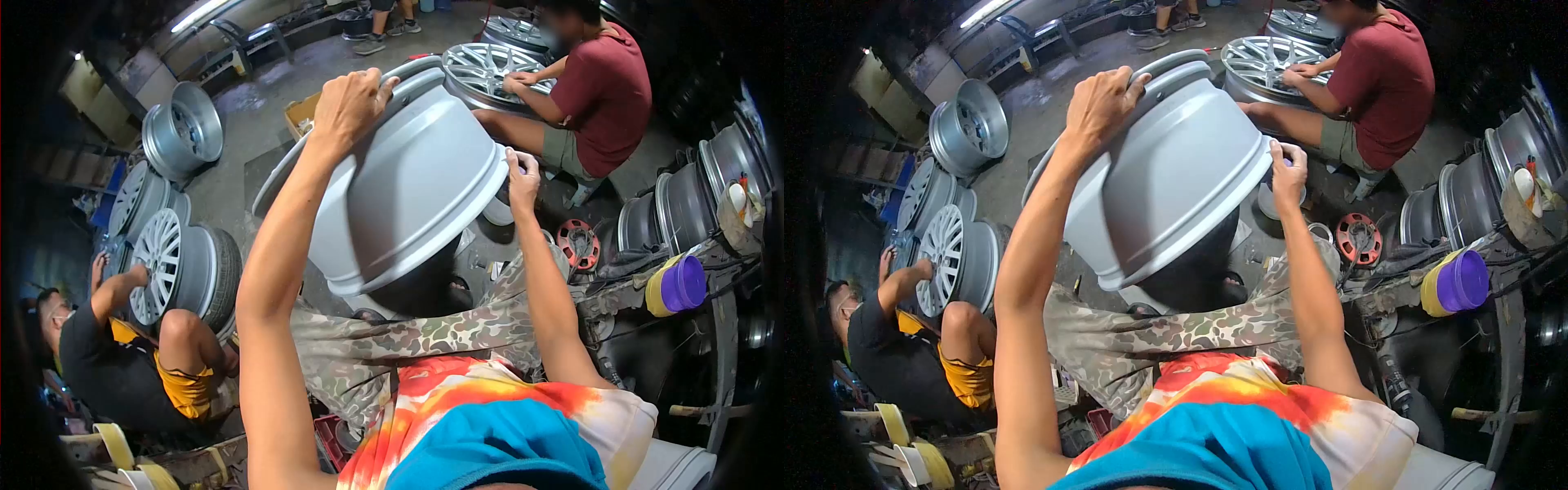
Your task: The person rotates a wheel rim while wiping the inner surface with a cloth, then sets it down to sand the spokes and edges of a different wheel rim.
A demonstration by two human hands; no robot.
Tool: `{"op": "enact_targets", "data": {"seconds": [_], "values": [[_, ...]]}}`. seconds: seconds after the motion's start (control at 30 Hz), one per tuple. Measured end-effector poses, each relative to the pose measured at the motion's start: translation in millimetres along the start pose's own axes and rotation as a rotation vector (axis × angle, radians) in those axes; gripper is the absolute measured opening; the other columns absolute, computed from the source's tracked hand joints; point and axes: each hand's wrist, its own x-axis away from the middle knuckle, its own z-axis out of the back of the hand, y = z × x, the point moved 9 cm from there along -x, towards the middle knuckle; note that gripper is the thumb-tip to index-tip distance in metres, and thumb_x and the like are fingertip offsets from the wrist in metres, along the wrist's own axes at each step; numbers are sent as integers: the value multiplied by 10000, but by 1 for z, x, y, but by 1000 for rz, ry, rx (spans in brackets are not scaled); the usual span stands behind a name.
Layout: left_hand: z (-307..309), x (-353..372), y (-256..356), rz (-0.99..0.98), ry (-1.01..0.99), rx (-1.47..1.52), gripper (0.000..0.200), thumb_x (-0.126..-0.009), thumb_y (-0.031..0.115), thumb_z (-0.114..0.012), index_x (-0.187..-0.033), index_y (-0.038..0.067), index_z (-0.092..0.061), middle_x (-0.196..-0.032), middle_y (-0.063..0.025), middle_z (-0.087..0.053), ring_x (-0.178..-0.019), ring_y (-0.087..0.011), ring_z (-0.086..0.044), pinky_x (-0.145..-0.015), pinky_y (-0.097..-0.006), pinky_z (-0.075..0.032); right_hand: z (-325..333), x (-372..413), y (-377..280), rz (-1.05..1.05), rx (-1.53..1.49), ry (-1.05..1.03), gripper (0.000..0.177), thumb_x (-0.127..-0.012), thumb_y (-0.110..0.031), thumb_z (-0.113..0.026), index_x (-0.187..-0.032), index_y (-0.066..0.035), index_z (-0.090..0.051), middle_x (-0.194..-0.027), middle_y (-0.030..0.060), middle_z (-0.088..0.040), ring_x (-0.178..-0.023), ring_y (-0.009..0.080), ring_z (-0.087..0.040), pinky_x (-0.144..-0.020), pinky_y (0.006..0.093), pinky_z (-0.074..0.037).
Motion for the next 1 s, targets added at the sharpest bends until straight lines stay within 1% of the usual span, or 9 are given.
{"op": "enact_targets", "data": {"seconds": [0.1,0.2,0.3,0.43,0.47,0.53,0.67,0.83,1.0], "values": [[12,13,0,-11,83,35,446,-1017,413,-562,-826,21,-657,-942,-206,-712,-800,-401,-699,-693,-467,-555,-6,19,65,-583,-211,-197,505,-913,-472,-747,-1005,24,-715,-941,35,-683,-832,101,-590,-759,267,-483],[45,60,-19,113,147,135,385,-1026,397,-544,-948,63,-717,-1028,-154,-711,-876,-376,-699,-778,-445,-548,-19,28,30,-542,-327,-327,496,-949,-510,-671,-954,-17,-721,-792,-23,-632,-643,61,-511,-577,257,-400],[56,120,-89,389,288,289,384,-1039,376,-513,-1022,73,-749,-979,-131,-732,-881,-345,-701,-806,-414,-526,-14,23,69,-671,-222,-387,492,-946,-476,-668,-1044,4,-713,-902,32,-702,-730,108,-644,-656,284,-519],[44,187,-133,764,335,475,596,-1070,457,-444,-797,12,-731,-670,-142,-650,-667,-290,-646,-674,-396,-483,-5,18,61,-629,-80,-476,438,-1003,-426,-602,-1004,-2,-712,-805,19,-699,-590,101,-621,-492,268,-453],[40,197,-127,776,335,550,690,-1084,501,-412,-760,-28,-714,-629,-65,-590,-627,-166,-519,-611,-332,-406,-7,23,57,-626,-69,-490,438,-1003,-426,-602,-1004,-2,-712,-805,19,-699,-590,101,-621,-492,268,-453],[28,214,-124,731,408,424,679,-1079,499,-419,-740,-17,-701,-565,-117,-545,-570,-178,-506,-589,-350,-409,6,28,38,-616,-60,-359,473,-990,-472,-608,-801,-46,-691,-642,-40,-559,-492,77,-462,-430,292,-319],[28,224,-102,587,531,413,633,-1064,413,-429,-613,6,-605,-559,-195,-563,-532,-372,-563,-545,-439,-415,34,42,53,-628,234,-446,477,-1033,-444,-538,-815,-41,-670,-647,-17,-557,-526,92,-484,-439,295,-332],[35,230,-75,408,600,287,524,-1034,279,-487,-560,61,-533,-532,-161,-520,-499,-371,-537,-501,-438,-400,51,67,69,-637,440,-392,587,-1062,-473,-443,-955,34,-720,-832,52,-688,-762,139,-610,-661,332,-446],[43,223,-91,365,601,354,683,-1106,368,-272,-549,51,-507,-504,-102,-471,-457,-297,-508,-510,-393,-396,47,93,56,-690,306,-456,538,-1070,-459,-409,-1023,-3,-692,-734,5,-626,-554,129,-541,-436,310,-379]]}}
